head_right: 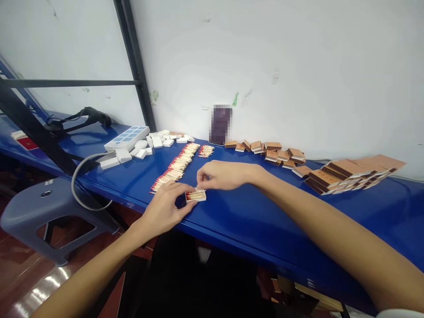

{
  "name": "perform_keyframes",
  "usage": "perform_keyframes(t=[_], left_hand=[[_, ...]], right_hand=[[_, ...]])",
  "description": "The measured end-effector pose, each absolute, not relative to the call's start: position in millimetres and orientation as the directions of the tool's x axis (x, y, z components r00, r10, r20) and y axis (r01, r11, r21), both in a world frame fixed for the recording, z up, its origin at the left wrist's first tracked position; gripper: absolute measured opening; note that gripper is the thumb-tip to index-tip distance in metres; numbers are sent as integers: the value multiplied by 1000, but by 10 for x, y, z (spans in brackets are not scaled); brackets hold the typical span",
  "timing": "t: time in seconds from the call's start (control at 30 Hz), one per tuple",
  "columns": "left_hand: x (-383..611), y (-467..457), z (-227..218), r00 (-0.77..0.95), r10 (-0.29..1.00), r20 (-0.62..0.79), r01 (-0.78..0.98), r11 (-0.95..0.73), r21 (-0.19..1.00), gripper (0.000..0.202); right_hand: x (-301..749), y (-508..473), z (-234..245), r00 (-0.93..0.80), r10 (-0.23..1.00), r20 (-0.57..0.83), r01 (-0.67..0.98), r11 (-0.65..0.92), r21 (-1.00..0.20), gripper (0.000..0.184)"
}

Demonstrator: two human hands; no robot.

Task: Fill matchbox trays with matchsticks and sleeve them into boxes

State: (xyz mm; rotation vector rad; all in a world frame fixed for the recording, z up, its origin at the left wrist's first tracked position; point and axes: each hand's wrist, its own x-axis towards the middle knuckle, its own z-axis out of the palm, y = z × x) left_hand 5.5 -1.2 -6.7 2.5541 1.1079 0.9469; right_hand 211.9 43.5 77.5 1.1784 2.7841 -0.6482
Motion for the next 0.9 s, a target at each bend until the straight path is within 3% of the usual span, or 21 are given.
perform_keyframes(t=[0.1,0.23,0.4,0.6,0.9], left_hand=[[58,3,-75,531,699,479,574,-713,403,13],[65,-13,-80,525,711,469,590,-700,401,16],[50,-70,-25,585,707,398,646,-702,299,38],[33,-82,25,658,670,344,646,-737,200,35],[49,-69,-10,604,699,384,641,-712,287,32]], right_hand=[[2250,628,697,-684,720,-115,712,625,-321,24],[2400,982,462,-542,841,11,826,535,-178,14],[2449,1343,209,-448,878,170,884,463,-62,29],[2399,1493,141,-516,837,183,848,529,-24,24],[2431,1469,101,-520,840,159,848,529,-22,20]])
